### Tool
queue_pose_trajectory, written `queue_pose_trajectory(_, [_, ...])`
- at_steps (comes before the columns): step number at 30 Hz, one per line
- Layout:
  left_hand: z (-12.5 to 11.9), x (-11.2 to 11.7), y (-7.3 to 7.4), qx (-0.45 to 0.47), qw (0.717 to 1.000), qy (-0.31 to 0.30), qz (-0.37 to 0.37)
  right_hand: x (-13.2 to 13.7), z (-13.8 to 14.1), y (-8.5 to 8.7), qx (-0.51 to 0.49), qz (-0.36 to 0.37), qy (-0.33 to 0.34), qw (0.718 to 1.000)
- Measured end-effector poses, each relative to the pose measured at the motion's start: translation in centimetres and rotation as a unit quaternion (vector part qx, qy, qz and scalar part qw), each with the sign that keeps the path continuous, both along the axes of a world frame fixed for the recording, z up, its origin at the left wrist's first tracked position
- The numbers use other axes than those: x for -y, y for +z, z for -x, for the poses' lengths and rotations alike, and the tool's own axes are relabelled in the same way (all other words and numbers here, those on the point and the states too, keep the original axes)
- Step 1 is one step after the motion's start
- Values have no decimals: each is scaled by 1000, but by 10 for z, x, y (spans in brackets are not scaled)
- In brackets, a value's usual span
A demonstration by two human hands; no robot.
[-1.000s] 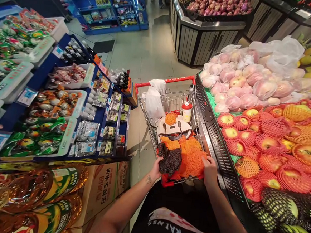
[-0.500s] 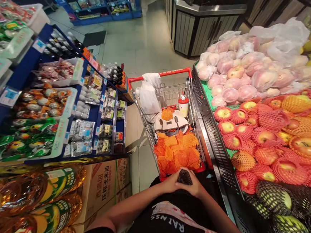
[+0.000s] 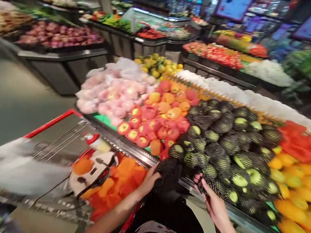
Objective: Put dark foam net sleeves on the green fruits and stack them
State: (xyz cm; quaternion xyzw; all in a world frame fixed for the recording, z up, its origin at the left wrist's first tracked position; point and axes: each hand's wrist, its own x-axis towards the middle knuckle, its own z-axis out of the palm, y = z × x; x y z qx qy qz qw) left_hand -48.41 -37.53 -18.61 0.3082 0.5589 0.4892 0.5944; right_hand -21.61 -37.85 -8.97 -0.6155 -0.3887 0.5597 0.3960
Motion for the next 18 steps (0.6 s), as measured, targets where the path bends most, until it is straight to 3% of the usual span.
queue_pose_trajectory(4, [-47,-46,26,-71,994,21,-83,45,-91,9,-79,6,-212,974])
queue_pose_trajectory(6, [-80,-62,37,-108,985,7,-134,73,-129,6,-131,-5,-270,954])
queue_pose_trajectory(9, [-138,-74,51,-171,963,-22,-208,109,-173,-4,-244,-8,-289,926])
queue_pose_trajectory(13, [-218,-86,71,-241,900,-83,-353,127,-226,-13,-307,6,-319,896])
queue_pose_trajectory(15, [-254,-98,81,-268,869,-69,-410,123,-257,-11,-295,-5,-322,899])
queue_pose_trajectory(18, [-303,-124,93,-318,823,15,-471,101,-308,-4,-260,-28,-311,914])
